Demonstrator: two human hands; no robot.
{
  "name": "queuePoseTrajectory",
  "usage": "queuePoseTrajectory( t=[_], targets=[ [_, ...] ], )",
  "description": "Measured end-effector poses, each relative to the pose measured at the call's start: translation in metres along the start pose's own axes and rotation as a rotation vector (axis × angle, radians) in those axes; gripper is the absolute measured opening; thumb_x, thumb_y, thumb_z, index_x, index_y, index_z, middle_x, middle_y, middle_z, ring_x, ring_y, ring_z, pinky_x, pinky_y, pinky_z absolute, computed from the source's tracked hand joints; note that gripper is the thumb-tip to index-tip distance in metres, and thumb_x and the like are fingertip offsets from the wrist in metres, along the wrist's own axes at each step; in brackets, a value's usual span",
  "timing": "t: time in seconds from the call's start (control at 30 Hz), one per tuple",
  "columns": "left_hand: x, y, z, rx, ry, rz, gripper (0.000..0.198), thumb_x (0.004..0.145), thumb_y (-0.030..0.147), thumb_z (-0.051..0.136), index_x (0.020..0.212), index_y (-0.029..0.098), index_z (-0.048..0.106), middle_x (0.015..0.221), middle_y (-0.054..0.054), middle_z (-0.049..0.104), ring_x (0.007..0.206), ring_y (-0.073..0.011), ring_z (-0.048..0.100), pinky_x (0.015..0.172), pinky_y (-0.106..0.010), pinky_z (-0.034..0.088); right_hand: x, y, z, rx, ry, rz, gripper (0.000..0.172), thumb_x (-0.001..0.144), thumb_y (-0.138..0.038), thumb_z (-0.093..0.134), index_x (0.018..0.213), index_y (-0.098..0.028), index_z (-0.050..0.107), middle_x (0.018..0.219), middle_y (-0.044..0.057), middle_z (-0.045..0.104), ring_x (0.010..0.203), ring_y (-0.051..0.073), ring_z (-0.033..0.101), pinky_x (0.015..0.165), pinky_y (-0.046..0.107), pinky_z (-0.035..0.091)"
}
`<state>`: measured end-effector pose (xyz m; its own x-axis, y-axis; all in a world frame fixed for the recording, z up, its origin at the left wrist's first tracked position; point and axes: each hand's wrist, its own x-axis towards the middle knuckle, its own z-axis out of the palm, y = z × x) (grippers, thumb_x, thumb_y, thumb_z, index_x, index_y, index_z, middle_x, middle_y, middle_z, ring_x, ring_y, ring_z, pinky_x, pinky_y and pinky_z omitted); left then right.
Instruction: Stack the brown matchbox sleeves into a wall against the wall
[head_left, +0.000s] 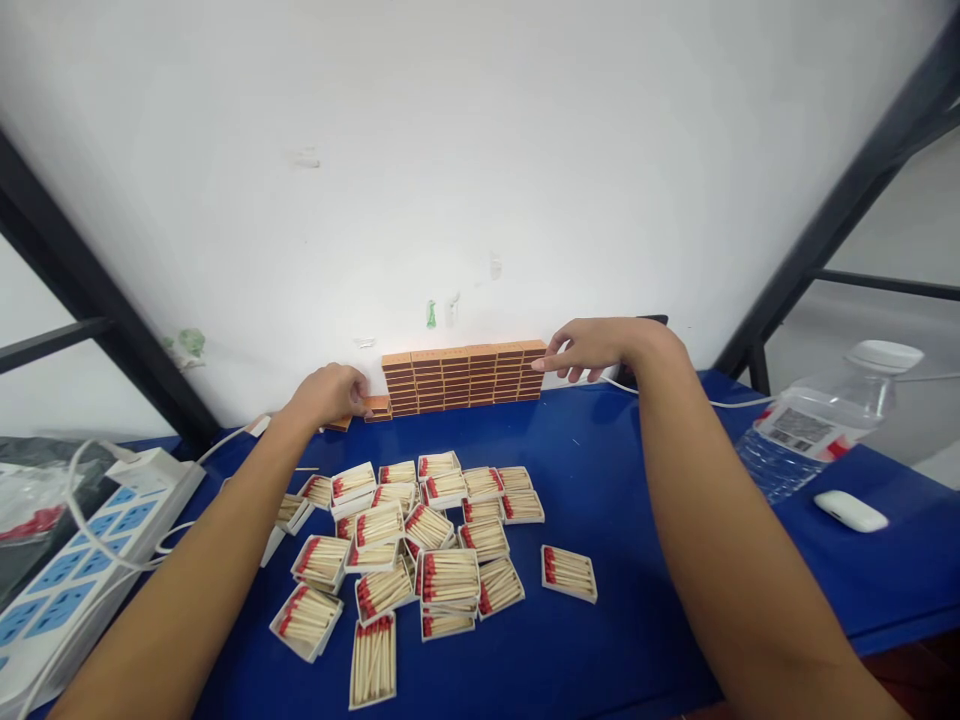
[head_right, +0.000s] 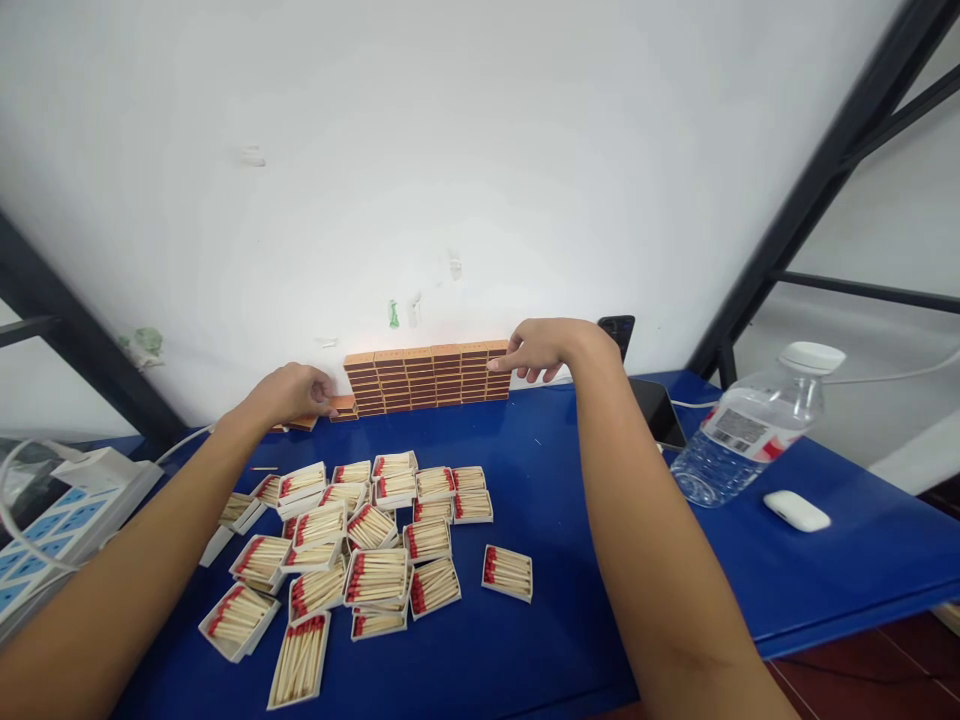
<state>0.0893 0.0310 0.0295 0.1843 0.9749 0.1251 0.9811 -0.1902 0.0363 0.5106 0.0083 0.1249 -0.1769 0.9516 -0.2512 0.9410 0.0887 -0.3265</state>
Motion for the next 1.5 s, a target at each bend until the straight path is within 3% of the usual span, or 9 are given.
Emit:
queuePoseTrajectory(
  t=[0.33,0.47,0.63,0.87,1.03,1.13,1.23,1.37,1.5],
  targets=[
    [-0.005,0.005,0.001,-0.047,-0.188,-0.016,0.043,0.067,0.064,0.078,0.064,0.021,0.069,0.06,-0.006,0.07,0.053,-0.0195,0.061,0.056,-0.031,0.041,0.002,0.003,0.0,0.009,0.008,-0.01,0.062,0.074,-0.073,0.076,0.108,-0.021,0.073,0.101,0.012,0.08,0.094,0.031,0.077,0.076,0.04,0.064],
    [-0.005,-0.013,-0.007,-0.161,-0.178,-0.01,0.036,0.061,0.053,0.083,0.077,0.021,0.077,0.075,-0.006,0.076,0.066,-0.0212,0.067,0.06,-0.03,0.044,0.0,0.002,0.0,0.051,-0.007,-0.005,0.059,0.075,-0.07,0.077,0.107,-0.022,0.073,0.106,0.012,0.08,0.098,0.031,0.076,0.077,0.038,0.064],
    [-0.01,-0.038,-0.023,-0.106,-0.225,-0.106,0.056,0.046,0.039,0.09,0.099,0.023,0.08,0.083,-0.003,0.075,0.074,-0.0231,0.069,0.06,-0.028,0.044,-0.001,0.0,-0.001,0.036,-0.009,0.034,0.057,0.077,-0.068,0.078,0.11,-0.022,0.072,0.106,0.012,0.08,0.096,0.03,0.077,0.077,0.037,0.063],
    [-0.013,-0.042,-0.012,0.04,-0.226,-0.133,0.055,0.044,0.032,0.088,0.097,0.022,0.079,0.095,-0.007,0.076,0.086,-0.0268,0.069,0.064,-0.028,0.045,0.002,0.003,0.002,0.023,0.009,0.02,0.061,0.076,-0.07,0.077,0.111,-0.021,0.073,0.103,0.012,0.08,0.093,0.031,0.076,0.076,0.039,0.062],
    [-0.027,-0.03,-0.054,-0.088,-0.262,-0.045,0.052,0.052,0.054,0.086,0.094,0.023,0.081,0.08,-0.003,0.075,0.075,-0.0248,0.068,0.062,-0.029,0.045,-0.003,-0.003,-0.001,0.083,-0.005,-0.083,0.056,0.07,-0.067,0.083,0.098,-0.018,0.076,0.093,0.014,0.08,0.087,0.031,0.076,0.071,0.039,0.061],
    [-0.046,0.001,-0.086,-0.224,-0.12,0.052,0.052,0.057,0.058,0.086,0.096,0.024,0.081,0.086,-0.004,0.077,0.081,-0.0243,0.07,0.069,-0.031,0.051,-0.004,-0.033,0.023,0.31,-0.059,-0.38,0.047,0.073,-0.062,0.084,0.087,-0.018,0.076,0.089,0.013,0.078,0.085,0.027,0.075,0.066,0.036,0.062],
    [-0.065,0.044,-0.091,-0.344,0.141,0.151,0.045,0.07,0.054,0.081,0.1,0.022,0.079,0.093,-0.005,0.078,0.083,-0.0224,0.071,0.072,-0.031,0.055,0.0,-0.075,0.078,0.742,0.032,-0.543,0.043,0.084,-0.06,0.076,0.095,-0.019,0.071,0.1,0.014,0.077,0.084,0.025,0.074,0.055,0.034,0.063],
    [-0.08,0.085,-0.058,-0.371,0.301,0.312,0.034,0.081,0.045,0.076,0.103,0.019,0.078,0.095,-0.006,0.079,0.08,-0.0208,0.07,0.07,-0.032,0.056,-0.001,-0.107,0.151,1.111,0.077,-0.534,0.043,0.084,-0.05,0.079,0.11,-0.022,0.058,0.099,0.009,0.074,0.074,0.021,0.073,0.047,0.031,0.062],
    [-0.088,0.095,-0.021,-0.425,0.392,0.359,0.033,0.085,0.037,0.075,0.113,0.02,0.077,0.107,-0.008,0.079,0.088,-0.0221,0.072,0.076,-0.035,0.058,-0.01,-0.104,0.178,1.303,0.157,-0.438,0.039,0.083,-0.04,0.08,0.105,-0.022,0.053,0.084,0.002,0.07,0.066,0.017,0.072,0.043,0.025,0.058]
  ],
)
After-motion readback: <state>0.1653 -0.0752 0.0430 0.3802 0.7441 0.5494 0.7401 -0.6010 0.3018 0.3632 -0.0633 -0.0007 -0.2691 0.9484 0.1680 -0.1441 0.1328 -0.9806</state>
